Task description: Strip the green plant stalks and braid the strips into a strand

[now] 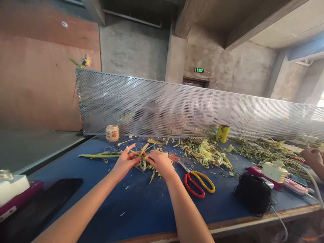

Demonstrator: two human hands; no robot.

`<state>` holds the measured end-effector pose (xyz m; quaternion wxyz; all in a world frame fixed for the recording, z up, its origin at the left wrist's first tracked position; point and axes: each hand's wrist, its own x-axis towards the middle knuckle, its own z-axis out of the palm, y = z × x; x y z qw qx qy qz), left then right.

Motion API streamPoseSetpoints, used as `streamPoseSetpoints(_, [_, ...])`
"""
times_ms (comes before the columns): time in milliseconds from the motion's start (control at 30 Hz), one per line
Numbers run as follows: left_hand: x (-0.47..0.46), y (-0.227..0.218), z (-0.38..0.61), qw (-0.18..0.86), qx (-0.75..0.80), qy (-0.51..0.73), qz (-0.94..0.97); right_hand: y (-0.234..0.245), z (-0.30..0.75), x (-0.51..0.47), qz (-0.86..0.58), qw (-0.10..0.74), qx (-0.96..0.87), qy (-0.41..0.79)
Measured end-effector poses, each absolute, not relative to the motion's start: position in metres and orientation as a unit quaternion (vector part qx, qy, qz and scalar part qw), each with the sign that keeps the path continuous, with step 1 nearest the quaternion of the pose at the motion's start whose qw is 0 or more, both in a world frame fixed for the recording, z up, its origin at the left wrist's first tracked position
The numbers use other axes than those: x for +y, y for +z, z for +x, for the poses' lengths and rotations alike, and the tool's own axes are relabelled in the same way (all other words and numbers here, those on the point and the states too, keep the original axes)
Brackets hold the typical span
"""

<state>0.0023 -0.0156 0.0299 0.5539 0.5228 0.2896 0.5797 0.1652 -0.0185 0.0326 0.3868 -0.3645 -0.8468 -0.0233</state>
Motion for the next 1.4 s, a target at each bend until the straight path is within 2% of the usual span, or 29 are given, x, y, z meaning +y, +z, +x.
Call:
streamPoseSetpoints(300, [-0.012, 0.025, -0.003, 0.448, 0.293, 0.528, 0.659, 0.028, 0.154, -0.015, -0.423, 0.466, -0.759, 0.165])
streamPoseSetpoints(433, [-0.015, 0.026, -0.002, 0.425, 0.291, 0.515, 0.685, 0.033, 0.153, -0.017, -0.431, 0.467, -0.718, 0.284])
streamPoseSetpoints(533, [-0.017, 0.027, -0.001, 0.432, 0.291, 0.513, 0.682, 0.033, 0.153, -0.017, -0.433, 0.463, -0.703, 0.323])
streamPoseSetpoints(633, [-0.016, 0.027, -0.001, 0.408, 0.304, 0.526, 0.682, 0.028, 0.151, -0.015, -0.426, 0.465, -0.720, 0.291])
streamPoseSetpoints(733, [-0.013, 0.027, -0.002, 0.399, 0.318, 0.547, 0.664, 0.023, 0.150, -0.014, -0.414, 0.477, -0.748, 0.205])
streamPoseSetpoints(867, [-0.013, 0.029, -0.001, 0.442, 0.315, 0.559, 0.627, 0.025, 0.152, -0.018, -0.408, 0.478, -0.777, 0.040])
streamPoseSetpoints(1033, [-0.016, 0.033, 0.003, 0.481, 0.322, 0.565, 0.588, 0.031, 0.157, -0.026, -0.408, 0.447, -0.794, -0.061])
streamPoseSetpoints(1233, [-0.014, 0.029, 0.001, 0.514, 0.313, 0.555, 0.575, 0.031, 0.158, -0.027, -0.371, 0.426, -0.819, -0.097])
streamPoseSetpoints(1400, [-0.013, 0.022, -0.002, 0.430, 0.313, 0.527, 0.663, 0.031, 0.156, -0.025, -0.370, 0.424, -0.824, -0.055])
